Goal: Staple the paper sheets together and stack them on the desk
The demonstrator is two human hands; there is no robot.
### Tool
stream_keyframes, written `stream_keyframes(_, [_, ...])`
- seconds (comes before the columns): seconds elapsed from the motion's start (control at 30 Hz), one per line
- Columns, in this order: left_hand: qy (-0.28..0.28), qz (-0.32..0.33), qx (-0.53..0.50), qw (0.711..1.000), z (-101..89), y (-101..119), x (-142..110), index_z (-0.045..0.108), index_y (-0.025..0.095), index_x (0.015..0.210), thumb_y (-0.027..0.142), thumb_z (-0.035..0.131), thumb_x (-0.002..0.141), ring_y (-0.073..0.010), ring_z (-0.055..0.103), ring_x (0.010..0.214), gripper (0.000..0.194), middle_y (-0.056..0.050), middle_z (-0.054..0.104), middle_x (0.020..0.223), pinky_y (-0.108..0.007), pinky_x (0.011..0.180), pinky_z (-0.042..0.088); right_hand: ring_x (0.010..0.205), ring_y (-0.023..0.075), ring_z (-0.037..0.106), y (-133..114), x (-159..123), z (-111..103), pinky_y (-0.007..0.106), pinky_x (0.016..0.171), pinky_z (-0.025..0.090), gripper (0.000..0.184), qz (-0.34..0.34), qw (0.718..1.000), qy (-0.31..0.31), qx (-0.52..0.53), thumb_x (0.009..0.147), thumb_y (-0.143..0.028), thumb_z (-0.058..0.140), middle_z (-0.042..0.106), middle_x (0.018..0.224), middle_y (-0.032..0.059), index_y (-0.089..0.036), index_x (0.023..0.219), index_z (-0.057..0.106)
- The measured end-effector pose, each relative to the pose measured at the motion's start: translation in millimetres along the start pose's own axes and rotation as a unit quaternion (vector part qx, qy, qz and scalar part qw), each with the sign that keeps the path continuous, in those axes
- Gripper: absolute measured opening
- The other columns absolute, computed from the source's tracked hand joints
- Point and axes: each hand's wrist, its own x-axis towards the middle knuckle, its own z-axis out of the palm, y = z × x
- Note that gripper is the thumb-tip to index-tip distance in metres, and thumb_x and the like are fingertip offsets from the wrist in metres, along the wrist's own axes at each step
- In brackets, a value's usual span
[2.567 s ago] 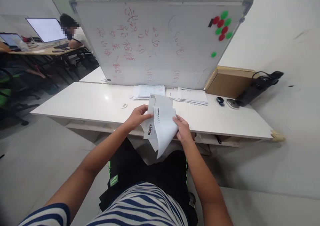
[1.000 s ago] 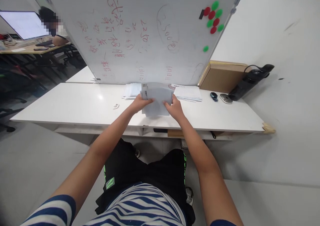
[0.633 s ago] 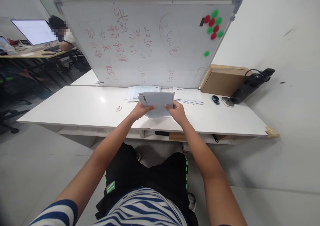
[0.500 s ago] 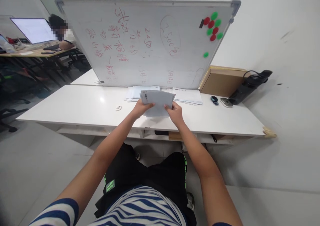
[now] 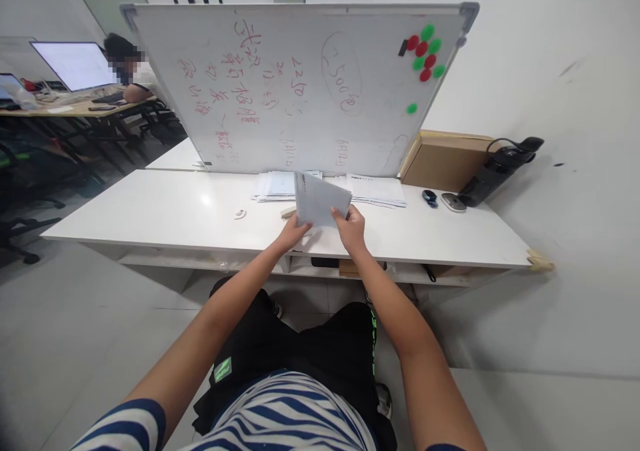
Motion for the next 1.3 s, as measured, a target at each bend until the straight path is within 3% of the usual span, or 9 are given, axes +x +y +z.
stream_keyframes(0.2, [0.062,0.044,0.003,0.997,-5.9,0,5,0.051,0.018,0.120,0.037,0.071,0.073,-0.0249,0.054,0.114,0.055,-0.013,0.059,0.122,-0.036,0.094,0.042,0.082,0.0196,0.061,0,0,-7,0.033,0.076,0.048,0.036,0.004,0.999,-0.032,0.001,0.070,-0.045,0.070,0.069,0.090,0.0033,-0.019,0.094,0.064])
stream_keyframes(0.4, [0.040,0.064,-0.040,0.996,-13.3,12,21,0.058,0.016,0.097,0.034,0.070,0.073,-0.0218,0.061,0.097,0.032,-0.010,0.066,0.103,-0.036,0.086,0.047,0.092,0.0221,0.062,12,1,-14,0.038,0.084,0.048,0.048,0.012,0.998,-0.045,-0.051,0.066,-0.042,0.074,0.068,0.103,0.0073,-0.018,0.105,0.061])
stream_keyframes(0.6, [-0.049,0.010,-0.016,0.999,-13.8,21,11,0.064,0.018,0.104,0.039,0.077,0.066,-0.0281,0.061,0.101,0.046,-0.009,0.068,0.108,-0.039,0.084,0.050,0.094,0.0242,0.062,10,-2,-14,0.038,0.084,0.049,0.040,0.006,0.994,-0.094,-0.052,0.070,-0.043,0.071,0.069,0.100,0.0066,-0.019,0.101,0.062])
stream_keyframes(0.77, [-0.048,-0.030,-0.049,0.997,-13.9,26,8,0.070,0.017,0.095,0.045,0.077,0.065,-0.0281,0.063,0.100,0.041,-0.008,0.070,0.105,-0.042,0.088,0.050,0.100,0.0213,0.061,5,4,-19,0.036,0.089,0.048,0.051,-0.008,0.993,-0.116,0.009,0.069,-0.041,0.073,0.066,0.112,0.0068,-0.021,0.113,0.056])
stream_keyframes(0.87, [-0.026,-0.039,-0.122,0.991,-7.9,25,7,0.068,0.015,0.100,0.043,0.078,0.065,-0.0270,0.064,0.099,0.045,-0.009,0.070,0.107,-0.041,0.088,0.051,0.096,0.0204,0.063,9,9,-27,0.034,0.085,0.051,0.048,0.099,0.979,-0.176,0.034,0.070,-0.043,0.072,0.067,0.109,0.0071,-0.020,0.109,0.057])
stream_keyframes(0.97, [-0.010,-0.046,-0.128,0.991,0.5,23,4,0.065,0.015,0.104,0.040,0.074,0.070,-0.0260,0.064,0.099,0.044,-0.010,0.069,0.109,-0.039,0.086,0.051,0.087,0.0206,0.064,16,9,-38,0.030,0.069,0.054,0.041,0.227,0.938,-0.263,-0.007,0.071,-0.044,0.070,0.069,0.103,0.0080,-0.018,0.102,0.061])
stream_keyframes(1.1, [0.012,0.004,0.106,0.994,-4.1,24,0,0.060,0.018,0.111,0.048,0.053,0.087,-0.0236,0.061,0.099,0.038,-0.009,0.066,0.109,-0.037,0.084,0.050,0.073,0.0163,0.061,22,-1,-69,0.024,0.054,0.050,0.039,0.221,0.944,-0.234,-0.077,0.076,-0.042,0.065,0.068,0.098,0.0057,-0.020,0.107,0.060])
stream_keyframes(1.23, [0.047,0.047,0.428,0.902,-30.6,19,13,0.051,0.019,0.125,0.051,0.046,0.090,-0.0310,0.049,0.118,0.048,-0.015,0.053,0.127,-0.043,0.092,0.043,0.054,0.0109,0.050,26,-10,-120,0.021,0.043,0.039,0.037,0.248,0.930,-0.215,-0.164,0.073,-0.039,0.066,0.064,0.076,0.0032,-0.016,0.102,0.061])
stream_keyframes(1.3, [0.018,0.037,0.514,0.857,-44.2,12,26,0.045,0.019,0.131,0.046,0.052,0.087,-0.0347,0.040,0.126,0.052,-0.015,0.046,0.137,-0.046,0.095,0.040,0.051,0.0093,0.044,24,-13,-140,0.020,0.039,0.030,0.039,0.285,0.914,-0.238,-0.160,0.071,-0.039,0.067,0.061,0.070,0.0016,-0.015,0.101,0.061])
